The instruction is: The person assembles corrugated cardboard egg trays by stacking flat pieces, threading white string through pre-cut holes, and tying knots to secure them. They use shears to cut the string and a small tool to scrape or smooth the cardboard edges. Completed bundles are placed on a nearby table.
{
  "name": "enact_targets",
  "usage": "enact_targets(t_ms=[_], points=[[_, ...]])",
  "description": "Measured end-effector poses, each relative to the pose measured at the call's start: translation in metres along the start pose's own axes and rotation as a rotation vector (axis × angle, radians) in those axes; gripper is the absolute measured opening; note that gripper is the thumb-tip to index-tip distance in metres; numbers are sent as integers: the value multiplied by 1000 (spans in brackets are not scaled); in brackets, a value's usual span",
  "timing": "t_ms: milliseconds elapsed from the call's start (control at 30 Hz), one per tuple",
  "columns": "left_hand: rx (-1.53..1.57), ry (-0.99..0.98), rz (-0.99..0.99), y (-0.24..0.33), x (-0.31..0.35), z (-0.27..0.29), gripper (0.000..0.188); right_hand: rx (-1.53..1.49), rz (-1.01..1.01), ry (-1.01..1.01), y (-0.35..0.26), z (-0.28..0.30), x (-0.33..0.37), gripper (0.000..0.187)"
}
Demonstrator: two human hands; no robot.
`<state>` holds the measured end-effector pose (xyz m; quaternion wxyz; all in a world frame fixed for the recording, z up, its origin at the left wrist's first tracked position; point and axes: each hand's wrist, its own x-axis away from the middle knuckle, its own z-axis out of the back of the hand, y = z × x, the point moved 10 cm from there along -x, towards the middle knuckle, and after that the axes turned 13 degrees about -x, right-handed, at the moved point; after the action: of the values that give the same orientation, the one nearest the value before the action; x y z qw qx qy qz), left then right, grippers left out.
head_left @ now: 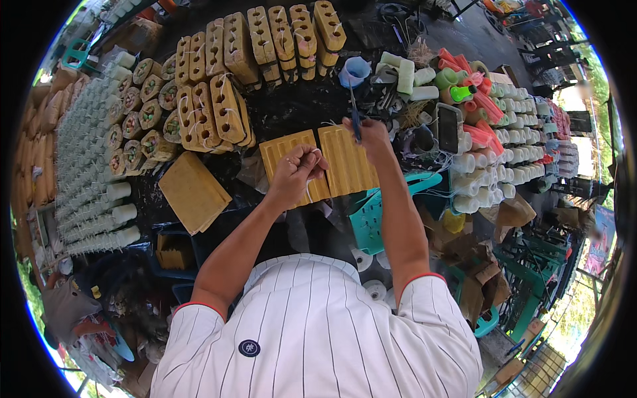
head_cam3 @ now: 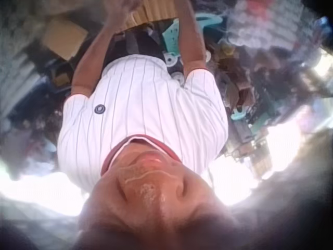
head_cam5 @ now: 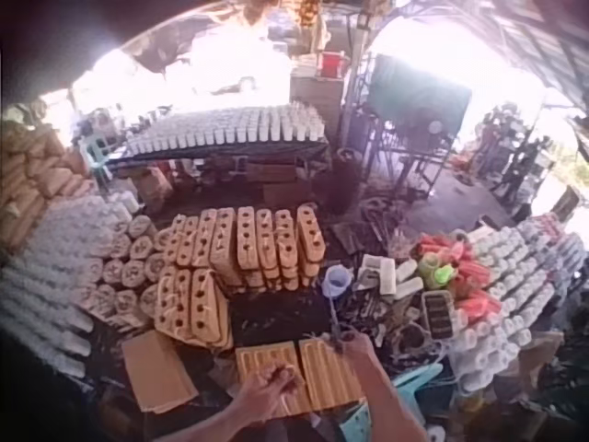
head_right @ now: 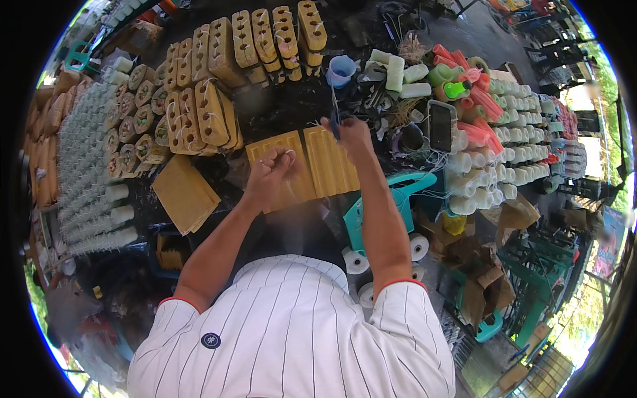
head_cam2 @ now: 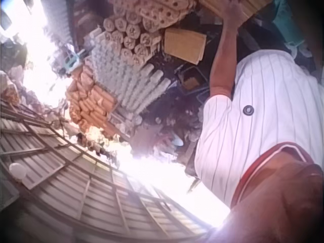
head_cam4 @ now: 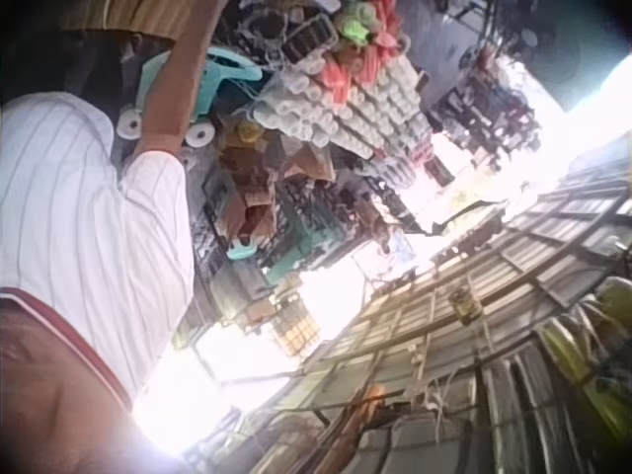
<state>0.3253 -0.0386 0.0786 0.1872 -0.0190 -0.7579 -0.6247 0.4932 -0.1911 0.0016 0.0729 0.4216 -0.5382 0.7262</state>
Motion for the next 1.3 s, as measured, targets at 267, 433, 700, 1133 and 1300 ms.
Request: enact_targets(t_ms=[267, 433, 700, 1133, 1300], points=[[-368, -81, -103, 10, -22, -18, 9, -1042, 102, -765, 73, -101, 220, 87], [-508, -101, -179, 16, -22, -29, 5, -1125, 30, -738, 85, -113, 212, 87], [-572, -85, -214, 13, -14, -26, 6, -1138, 20, -764, 81, -117, 212, 90], [-665, -1, -274, 28, 3, -29, 11, -1004, 74, -763, 103, -104, 182, 93], [-592, 44, -229, 30, 3, -33, 12, -1073, 61, -810, 98, -106, 188, 95]])
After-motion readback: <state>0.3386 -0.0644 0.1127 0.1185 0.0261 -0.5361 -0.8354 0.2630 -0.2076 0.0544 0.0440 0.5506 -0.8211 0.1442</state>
